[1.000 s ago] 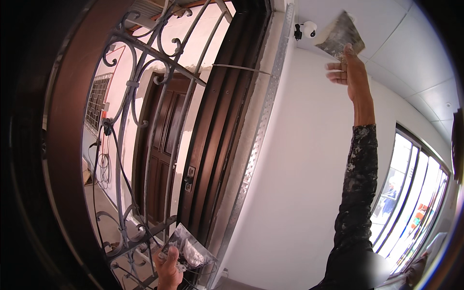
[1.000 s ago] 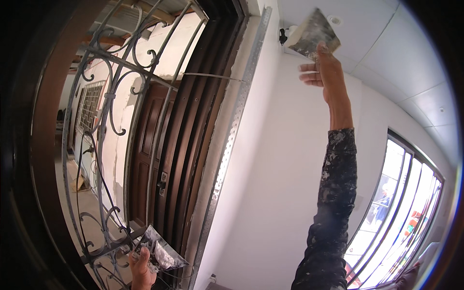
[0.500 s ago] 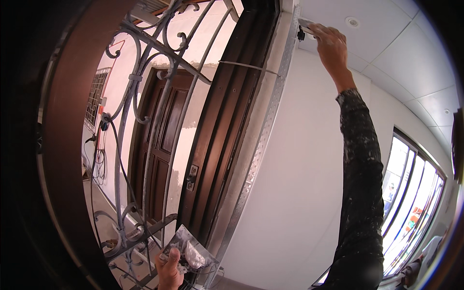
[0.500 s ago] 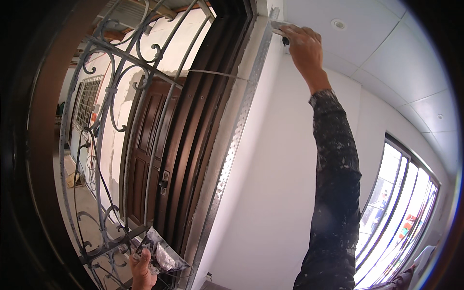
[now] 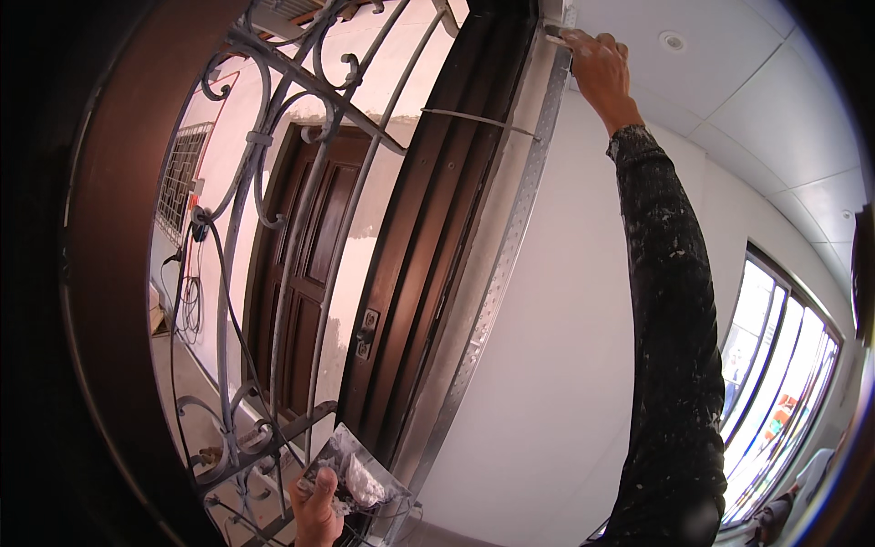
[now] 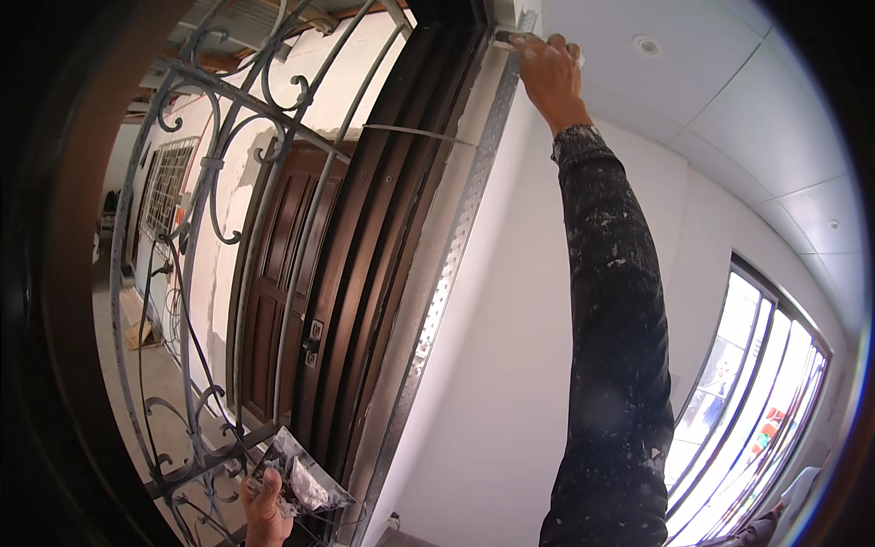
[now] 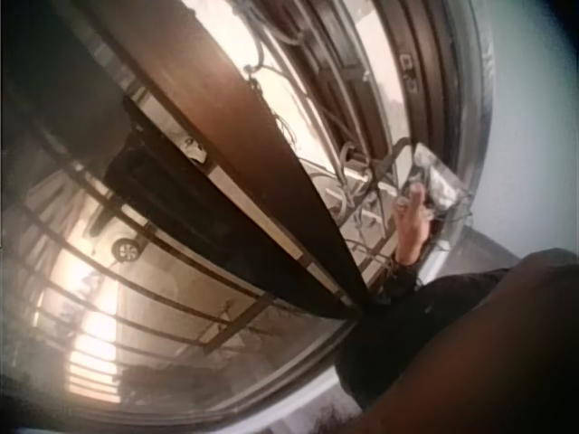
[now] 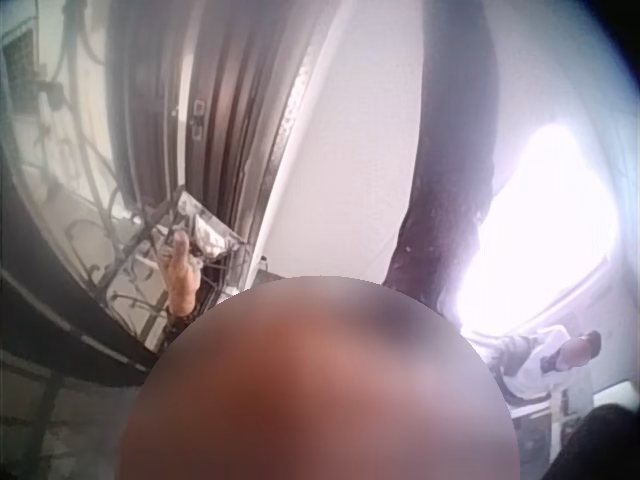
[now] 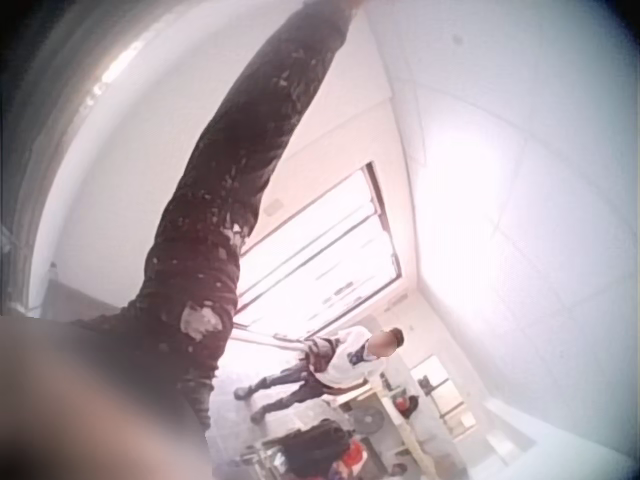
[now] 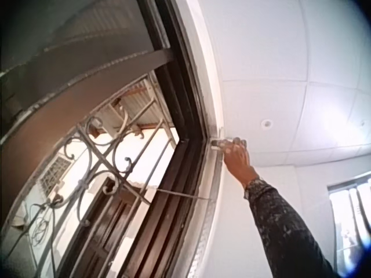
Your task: The person scoops white plaster from a pile on the floor using a trowel and hawk, then walks to a doorway and applies the plaster to the wall and ceiling junction. They repeatedly smooth the surface with the trowel while another person stands nearby.
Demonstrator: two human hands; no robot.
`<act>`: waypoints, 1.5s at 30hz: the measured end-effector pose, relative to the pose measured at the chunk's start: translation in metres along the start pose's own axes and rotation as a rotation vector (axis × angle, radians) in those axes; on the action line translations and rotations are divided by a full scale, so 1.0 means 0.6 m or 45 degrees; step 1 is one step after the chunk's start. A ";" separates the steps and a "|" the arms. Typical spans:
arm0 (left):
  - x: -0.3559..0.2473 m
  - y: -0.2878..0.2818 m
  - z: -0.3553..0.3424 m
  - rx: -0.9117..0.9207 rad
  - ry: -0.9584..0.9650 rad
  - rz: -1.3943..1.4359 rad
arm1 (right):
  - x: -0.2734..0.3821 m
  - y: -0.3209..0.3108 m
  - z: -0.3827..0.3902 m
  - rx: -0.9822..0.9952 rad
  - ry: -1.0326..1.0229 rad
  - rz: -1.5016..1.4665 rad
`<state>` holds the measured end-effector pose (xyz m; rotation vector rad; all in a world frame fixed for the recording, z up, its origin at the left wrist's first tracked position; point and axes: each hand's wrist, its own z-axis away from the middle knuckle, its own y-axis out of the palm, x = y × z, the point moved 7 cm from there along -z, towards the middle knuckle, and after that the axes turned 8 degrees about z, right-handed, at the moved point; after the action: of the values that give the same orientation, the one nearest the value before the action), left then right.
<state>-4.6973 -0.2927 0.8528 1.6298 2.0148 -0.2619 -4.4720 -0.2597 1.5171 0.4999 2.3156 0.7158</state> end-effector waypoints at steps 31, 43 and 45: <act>-0.054 0.013 -0.009 0.104 0.398 -0.340 | -0.019 -0.104 0.005 -0.020 0.126 -0.133; 0.005 0.009 -0.008 -0.286 -0.744 0.839 | 0.005 0.004 -0.008 0.057 0.124 0.097; -0.007 0.010 -0.011 -0.306 -0.758 0.754 | 0.005 0.012 -0.010 0.073 0.140 0.131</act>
<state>-4.6929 -0.2920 0.8614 1.6590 1.0340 -0.2341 -4.4772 -0.2548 1.5238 0.6237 2.4327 0.7436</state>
